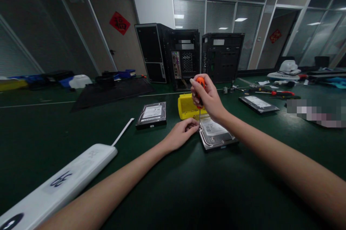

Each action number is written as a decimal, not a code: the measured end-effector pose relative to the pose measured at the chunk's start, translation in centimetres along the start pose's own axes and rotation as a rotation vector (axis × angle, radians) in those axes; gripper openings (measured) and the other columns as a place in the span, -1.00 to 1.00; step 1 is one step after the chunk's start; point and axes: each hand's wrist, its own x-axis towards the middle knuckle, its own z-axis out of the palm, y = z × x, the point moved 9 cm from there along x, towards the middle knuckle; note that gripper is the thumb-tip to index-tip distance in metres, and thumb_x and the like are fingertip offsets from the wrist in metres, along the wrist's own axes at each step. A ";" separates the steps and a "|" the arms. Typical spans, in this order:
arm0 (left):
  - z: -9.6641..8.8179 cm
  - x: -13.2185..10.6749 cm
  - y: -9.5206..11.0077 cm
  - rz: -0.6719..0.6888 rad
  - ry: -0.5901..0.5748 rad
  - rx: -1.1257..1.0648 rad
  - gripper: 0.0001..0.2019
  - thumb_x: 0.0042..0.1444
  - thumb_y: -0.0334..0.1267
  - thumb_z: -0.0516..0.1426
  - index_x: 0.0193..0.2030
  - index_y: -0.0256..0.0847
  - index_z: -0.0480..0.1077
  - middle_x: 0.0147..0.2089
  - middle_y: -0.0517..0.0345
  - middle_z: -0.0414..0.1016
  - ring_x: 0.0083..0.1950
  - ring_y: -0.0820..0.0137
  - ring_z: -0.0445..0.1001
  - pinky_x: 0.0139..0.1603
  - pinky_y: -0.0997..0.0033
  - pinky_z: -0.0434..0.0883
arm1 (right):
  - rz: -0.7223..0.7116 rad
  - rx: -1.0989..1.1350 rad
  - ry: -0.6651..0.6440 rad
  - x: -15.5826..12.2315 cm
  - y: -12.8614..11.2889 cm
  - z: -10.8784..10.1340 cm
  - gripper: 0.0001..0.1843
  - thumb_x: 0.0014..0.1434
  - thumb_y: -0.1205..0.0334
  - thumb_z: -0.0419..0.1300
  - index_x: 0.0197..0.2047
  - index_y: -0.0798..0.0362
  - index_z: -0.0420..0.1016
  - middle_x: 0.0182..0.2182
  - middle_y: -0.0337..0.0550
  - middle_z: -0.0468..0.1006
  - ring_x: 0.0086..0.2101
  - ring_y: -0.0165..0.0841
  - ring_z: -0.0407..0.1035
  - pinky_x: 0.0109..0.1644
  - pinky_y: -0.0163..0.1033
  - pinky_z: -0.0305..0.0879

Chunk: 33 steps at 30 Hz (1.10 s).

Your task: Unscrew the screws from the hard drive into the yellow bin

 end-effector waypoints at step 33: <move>0.0 -0.1 0.4 -0.034 -0.012 -0.003 -0.72 0.20 -0.15 -0.02 -0.13 -0.30 0.37 -0.22 0.08 0.43 -0.28 0.37 0.34 -0.27 0.42 0.27 | 0.008 0.046 -0.015 -0.1 0.2 0.4 -0.75 0.17 -0.02 0.04 -0.19 -0.05 0.20 -0.53 -0.37 0.19 -0.67 -0.61 0.04 -0.67 -0.43 -0.08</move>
